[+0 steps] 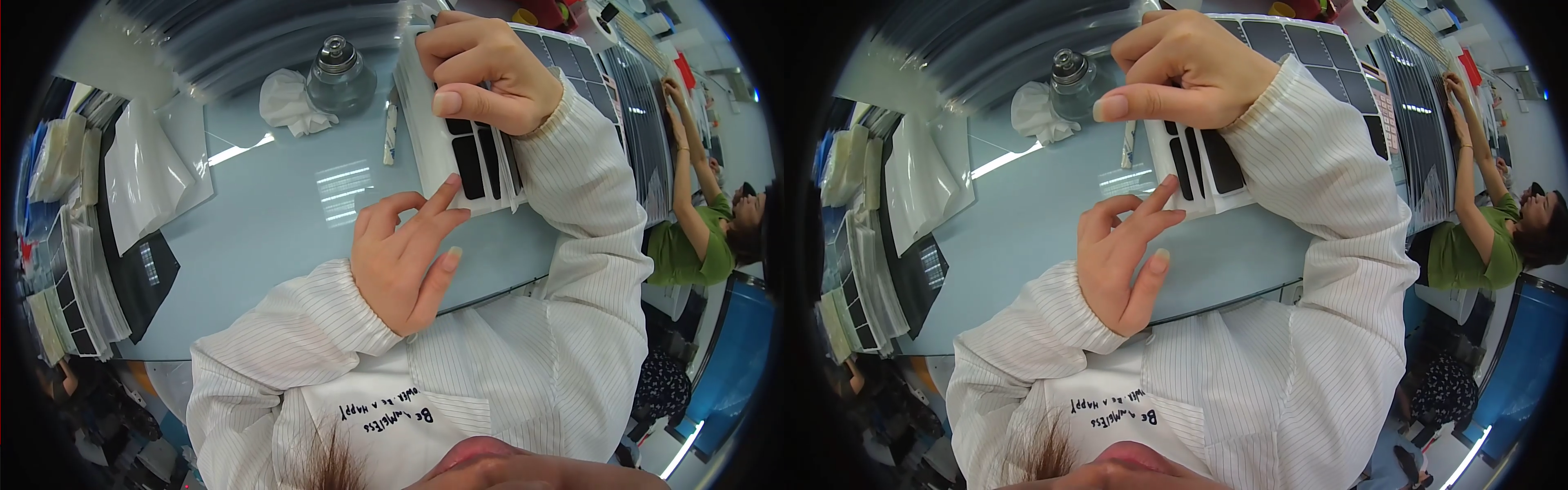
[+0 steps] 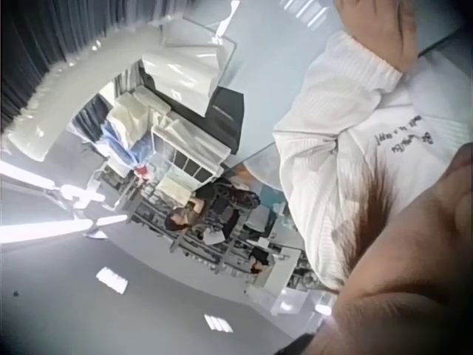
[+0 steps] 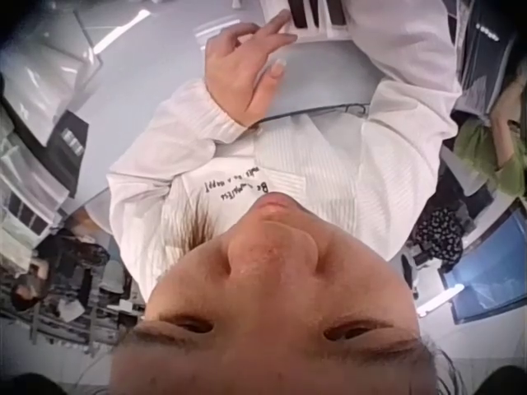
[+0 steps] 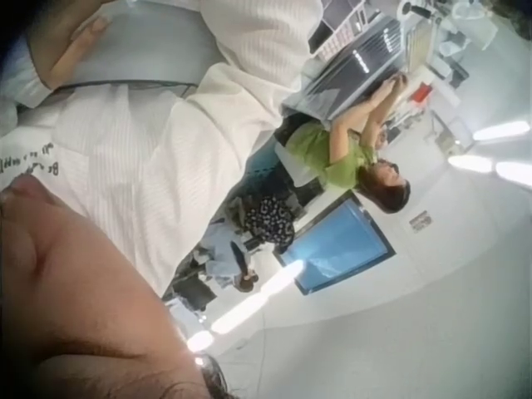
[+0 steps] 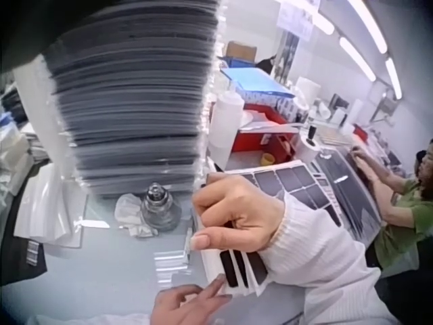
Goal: The worker is manually assembling solar panel components by layering solar cell grids and applying protective plastic sheets at a manufacturing station.
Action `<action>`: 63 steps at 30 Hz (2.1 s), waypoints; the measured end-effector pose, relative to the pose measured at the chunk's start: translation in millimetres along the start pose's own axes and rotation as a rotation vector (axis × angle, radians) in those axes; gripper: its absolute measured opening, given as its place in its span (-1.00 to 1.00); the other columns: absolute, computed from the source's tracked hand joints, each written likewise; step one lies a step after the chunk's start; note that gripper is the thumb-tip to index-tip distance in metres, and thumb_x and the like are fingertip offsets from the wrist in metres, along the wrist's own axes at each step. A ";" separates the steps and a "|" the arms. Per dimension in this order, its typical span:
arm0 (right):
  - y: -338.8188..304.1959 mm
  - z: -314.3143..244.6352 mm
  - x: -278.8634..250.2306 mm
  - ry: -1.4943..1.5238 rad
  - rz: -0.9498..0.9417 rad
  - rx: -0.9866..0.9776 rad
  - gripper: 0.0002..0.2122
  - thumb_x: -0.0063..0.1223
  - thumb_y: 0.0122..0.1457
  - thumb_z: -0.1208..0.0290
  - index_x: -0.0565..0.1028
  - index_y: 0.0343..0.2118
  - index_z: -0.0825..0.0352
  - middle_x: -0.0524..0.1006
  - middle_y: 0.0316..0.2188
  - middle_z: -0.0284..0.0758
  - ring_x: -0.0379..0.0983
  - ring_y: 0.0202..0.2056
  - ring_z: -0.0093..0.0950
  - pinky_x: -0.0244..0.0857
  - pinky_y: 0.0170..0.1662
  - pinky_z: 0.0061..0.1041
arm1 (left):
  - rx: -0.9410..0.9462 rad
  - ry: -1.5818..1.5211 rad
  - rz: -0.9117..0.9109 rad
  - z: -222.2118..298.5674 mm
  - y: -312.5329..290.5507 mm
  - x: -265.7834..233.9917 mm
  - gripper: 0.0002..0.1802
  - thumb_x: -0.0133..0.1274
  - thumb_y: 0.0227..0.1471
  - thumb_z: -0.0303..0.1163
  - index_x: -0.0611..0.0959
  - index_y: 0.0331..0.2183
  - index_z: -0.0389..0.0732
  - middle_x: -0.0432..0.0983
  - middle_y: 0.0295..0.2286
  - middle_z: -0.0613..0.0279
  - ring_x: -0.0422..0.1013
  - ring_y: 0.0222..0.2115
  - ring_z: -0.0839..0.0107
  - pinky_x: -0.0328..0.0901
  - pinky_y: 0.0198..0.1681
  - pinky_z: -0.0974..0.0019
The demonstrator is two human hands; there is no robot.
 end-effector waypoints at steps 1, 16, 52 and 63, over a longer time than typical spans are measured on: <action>-2.2 5.5 2.5 0.000 0.003 0.001 -0.57 0.11 0.08 0.24 0.30 -0.82 0.35 0.26 -0.72 -0.27 0.15 -0.65 -0.30 0.00 -0.48 -0.37 | -0.002 0.016 -0.012 1.2 0.4 1.8 -0.62 -0.04 -0.06 -0.37 0.54 -0.15 -0.27 0.41 0.00 -0.06 0.34 -0.27 0.18 0.17 -0.25 0.25; -1.1 29.6 -3.3 0.472 0.086 0.507 -0.58 0.12 0.07 0.23 0.34 -0.80 0.37 0.27 -0.72 -0.28 0.17 -0.66 -0.31 0.01 -0.47 -0.38 | 0.033 -0.079 0.024 14.9 12.8 -1.1 -0.64 -0.05 -0.05 -0.35 0.53 -0.16 -0.25 0.41 0.01 -0.05 0.35 -0.28 0.24 0.16 -0.22 0.28; 0.2 -10.5 -0.1 -0.014 0.070 -0.173 -0.56 0.12 0.07 0.26 0.30 -0.83 0.39 0.25 -0.74 -0.25 0.15 -0.68 -0.30 0.00 -0.50 -0.36 | -0.006 -0.033 0.012 8.4 1.1 5.3 -0.65 -0.01 -0.07 -0.38 0.54 -0.19 -0.30 0.42 -0.04 -0.13 0.34 -0.28 0.13 0.22 -0.20 0.24; 1.4 29.7 0.2 0.575 0.085 0.535 -0.55 0.12 0.08 0.21 0.34 -0.82 0.39 0.26 -0.73 -0.26 0.16 -0.66 -0.31 0.01 -0.48 -0.36 | 0.028 -0.152 0.069 16.4 6.5 2.5 -0.70 0.02 -0.10 -0.39 0.55 -0.24 -0.26 0.43 -0.04 -0.16 0.35 -0.28 0.19 0.20 -0.24 0.28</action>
Point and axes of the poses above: each hand's wrist, its own y-axis towards the middle knuckle, its own x-axis out of the palm, z = x × y, the point moved 9 cm from there along y, towards the middle knuckle
